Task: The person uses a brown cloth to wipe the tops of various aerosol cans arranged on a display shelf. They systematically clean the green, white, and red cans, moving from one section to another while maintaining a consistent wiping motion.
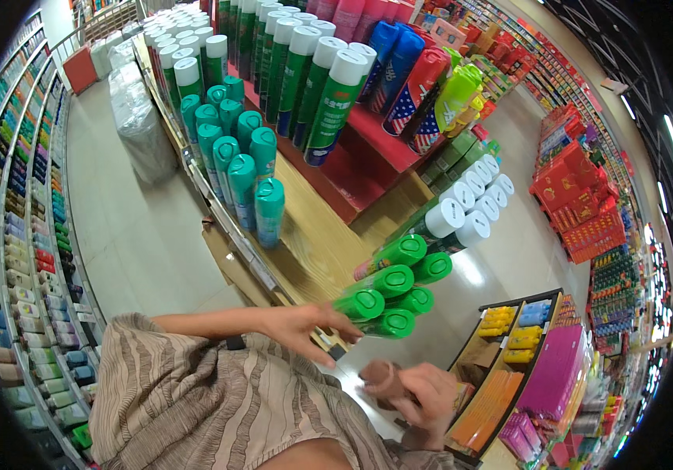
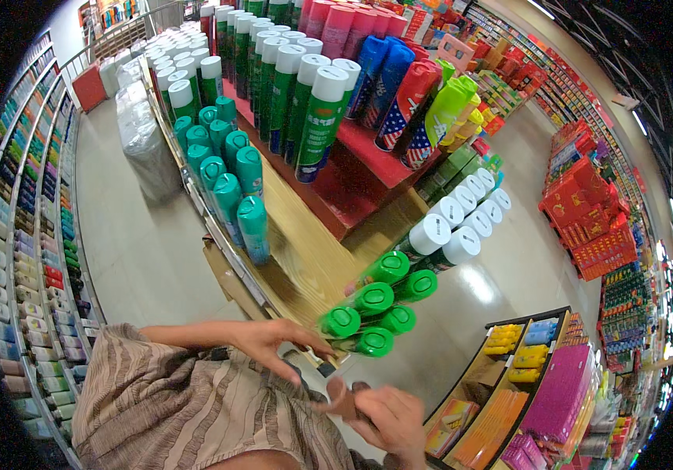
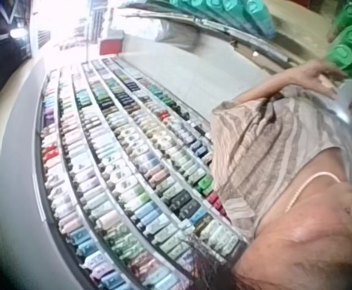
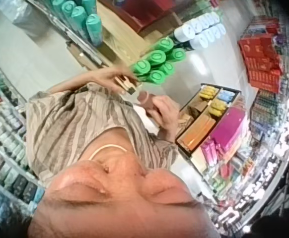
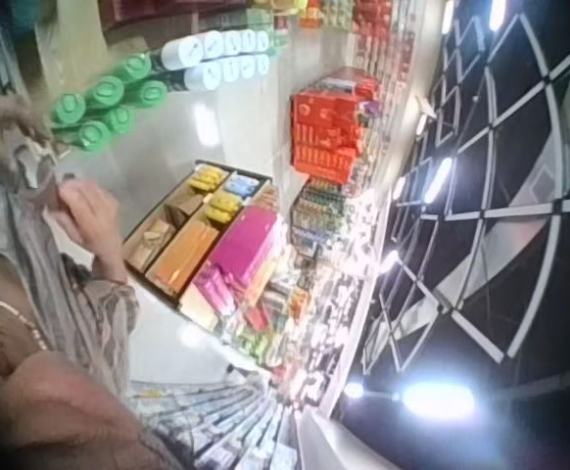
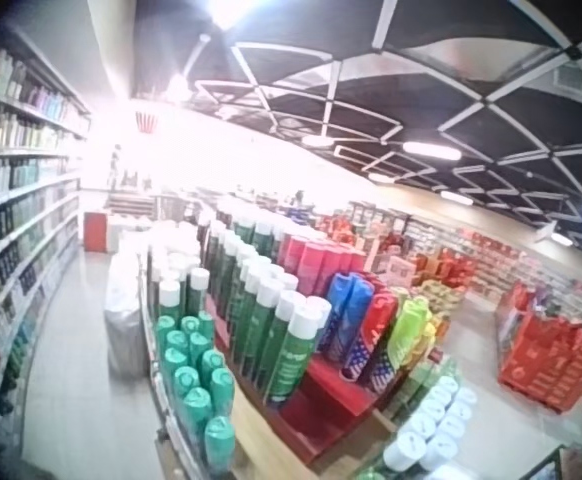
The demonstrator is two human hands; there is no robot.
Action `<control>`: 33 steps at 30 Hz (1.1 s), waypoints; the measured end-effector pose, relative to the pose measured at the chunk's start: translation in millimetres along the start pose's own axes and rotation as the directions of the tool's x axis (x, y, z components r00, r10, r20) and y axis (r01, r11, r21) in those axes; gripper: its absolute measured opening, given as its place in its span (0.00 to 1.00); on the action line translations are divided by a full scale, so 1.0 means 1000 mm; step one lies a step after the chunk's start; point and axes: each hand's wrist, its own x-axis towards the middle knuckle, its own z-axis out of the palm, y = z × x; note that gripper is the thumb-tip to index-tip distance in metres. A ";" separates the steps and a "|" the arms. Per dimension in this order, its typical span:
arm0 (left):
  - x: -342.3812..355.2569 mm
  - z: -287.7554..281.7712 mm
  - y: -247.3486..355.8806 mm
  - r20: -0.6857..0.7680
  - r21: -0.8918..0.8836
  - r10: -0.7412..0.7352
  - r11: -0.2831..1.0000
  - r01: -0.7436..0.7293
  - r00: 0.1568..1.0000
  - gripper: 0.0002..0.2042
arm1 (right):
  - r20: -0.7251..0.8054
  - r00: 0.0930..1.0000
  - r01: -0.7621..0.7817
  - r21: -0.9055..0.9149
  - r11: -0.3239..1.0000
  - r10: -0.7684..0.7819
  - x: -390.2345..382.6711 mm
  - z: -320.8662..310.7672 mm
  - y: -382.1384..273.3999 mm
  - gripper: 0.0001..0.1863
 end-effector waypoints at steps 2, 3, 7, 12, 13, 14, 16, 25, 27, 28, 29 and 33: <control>0.001 0.007 -0.003 0.003 0.061 0.138 0.989 -0.138 0.990 0.33 | -0.085 0.995 -0.057 -0.089 0.994 0.049 0.015 0.029 -0.003 0.17; -0.008 0.015 -0.008 0.074 0.064 0.167 0.983 -0.172 0.983 0.31 | -0.114 0.980 -0.173 -0.087 0.981 0.163 0.021 0.050 -0.031 0.14; -0.076 0.011 -0.037 -0.114 0.025 0.008 1.000 -0.005 0.993 0.11 | -0.276 0.915 -0.318 -0.045 0.947 0.294 0.053 0.151 -0.061 0.16; -0.192 -0.028 -0.039 -0.329 -0.003 -0.076 0.997 0.079 0.941 0.12 | -0.042 0.775 -0.575 0.369 0.730 0.631 0.058 0.244 -0.074 0.32; -0.216 -0.036 -0.029 -0.323 -0.016 -0.140 0.990 0.143 0.936 0.12 | 0.128 0.708 -0.638 0.538 0.551 0.694 0.060 0.263 -0.077 0.36; -0.236 -0.037 -0.030 -0.400 -0.123 -0.113 0.990 0.069 0.910 0.13 | 0.325 0.659 -0.668 0.667 0.330 0.678 0.060 0.286 -0.079 0.40; -0.273 -0.040 -0.039 -0.420 -0.316 -0.186 0.948 0.049 0.888 0.12 | 0.494 0.706 -0.707 0.530 0.469 0.506 0.067 0.323 -0.087 0.35; -0.321 -0.083 -0.031 -0.455 -0.475 -0.286 0.879 0.042 0.843 0.15 | 0.325 0.589 -0.251 0.944 -0.215 0.740 0.079 0.407 -0.090 0.22; -0.320 -0.090 -0.053 -0.478 -0.434 -0.303 0.898 0.079 0.825 0.15 | 0.117 0.497 -0.255 0.967 0.016 0.860 0.082 0.384 -0.071 0.20; -0.317 -0.091 -0.050 -0.496 -0.463 -0.319 0.884 0.065 0.807 0.16 | 0.008 0.456 -0.264 0.956 0.127 0.890 0.084 0.370 -0.056 0.20; -0.317 -0.093 -0.051 -0.468 -0.471 -0.353 0.875 0.109 0.810 0.15 | -0.232 0.404 -0.443 0.797 0.411 0.885 0.088 0.356 -0.041 0.20; -0.310 -0.114 -0.057 -0.470 -0.316 -0.357 0.922 0.225 0.807 0.15 | -0.366 0.330 -0.884 0.202 0.421 0.870 0.108 0.314 0.033 0.25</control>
